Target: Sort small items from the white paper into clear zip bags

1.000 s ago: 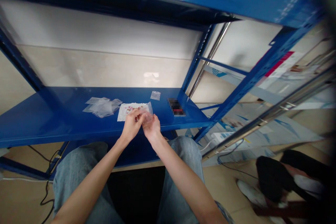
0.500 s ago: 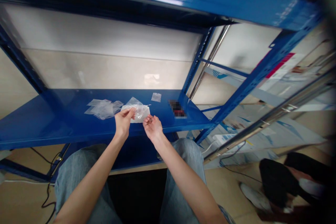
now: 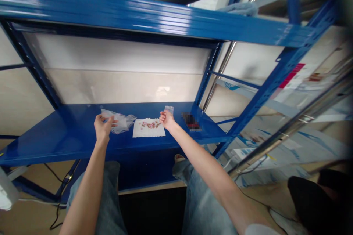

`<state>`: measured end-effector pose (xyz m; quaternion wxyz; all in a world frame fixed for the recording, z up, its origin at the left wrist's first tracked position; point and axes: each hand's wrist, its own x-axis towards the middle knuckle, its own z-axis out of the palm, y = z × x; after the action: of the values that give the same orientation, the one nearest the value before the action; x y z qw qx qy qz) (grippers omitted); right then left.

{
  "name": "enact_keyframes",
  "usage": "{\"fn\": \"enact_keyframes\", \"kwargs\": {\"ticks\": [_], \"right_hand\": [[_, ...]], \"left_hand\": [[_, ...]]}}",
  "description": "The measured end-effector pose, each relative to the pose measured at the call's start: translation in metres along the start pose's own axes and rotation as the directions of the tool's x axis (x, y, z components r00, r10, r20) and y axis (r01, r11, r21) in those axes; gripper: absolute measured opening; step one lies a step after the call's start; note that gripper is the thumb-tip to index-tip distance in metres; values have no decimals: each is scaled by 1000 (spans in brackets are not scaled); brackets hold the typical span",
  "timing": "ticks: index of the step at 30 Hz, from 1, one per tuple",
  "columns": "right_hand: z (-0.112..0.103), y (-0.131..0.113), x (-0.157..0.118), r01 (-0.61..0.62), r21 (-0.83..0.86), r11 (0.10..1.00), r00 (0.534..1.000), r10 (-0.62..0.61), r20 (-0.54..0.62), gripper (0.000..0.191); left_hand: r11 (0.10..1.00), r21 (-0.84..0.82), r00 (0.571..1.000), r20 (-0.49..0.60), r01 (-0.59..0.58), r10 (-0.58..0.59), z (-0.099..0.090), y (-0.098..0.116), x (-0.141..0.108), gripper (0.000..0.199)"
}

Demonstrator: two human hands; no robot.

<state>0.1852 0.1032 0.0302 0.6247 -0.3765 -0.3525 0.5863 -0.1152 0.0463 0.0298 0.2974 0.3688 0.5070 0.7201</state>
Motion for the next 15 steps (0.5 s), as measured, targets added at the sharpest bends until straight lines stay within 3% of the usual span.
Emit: {"fn": "enact_keyframes", "kwargs": {"ticks": [4,9,12,15], "right_hand": [[19,8,27,-231,-133,964,973,224,-62,22],[33,15,46,-295,-239,925,955,289,-58,21],[39,19,53,-286,-262,921,956,293,-14,24],[41,24,57,-284,-289,914,952,304,26,27]], "left_hand": [[989,12,985,85,146,-147,-2,-4,3,43],[981,-13,967,174,194,-189,-6,-6,6,35],[982,77,962,201,173,-185,-7,-7,7,51],[960,250,977,140,123,-162,-6,-4,4,76]]}}
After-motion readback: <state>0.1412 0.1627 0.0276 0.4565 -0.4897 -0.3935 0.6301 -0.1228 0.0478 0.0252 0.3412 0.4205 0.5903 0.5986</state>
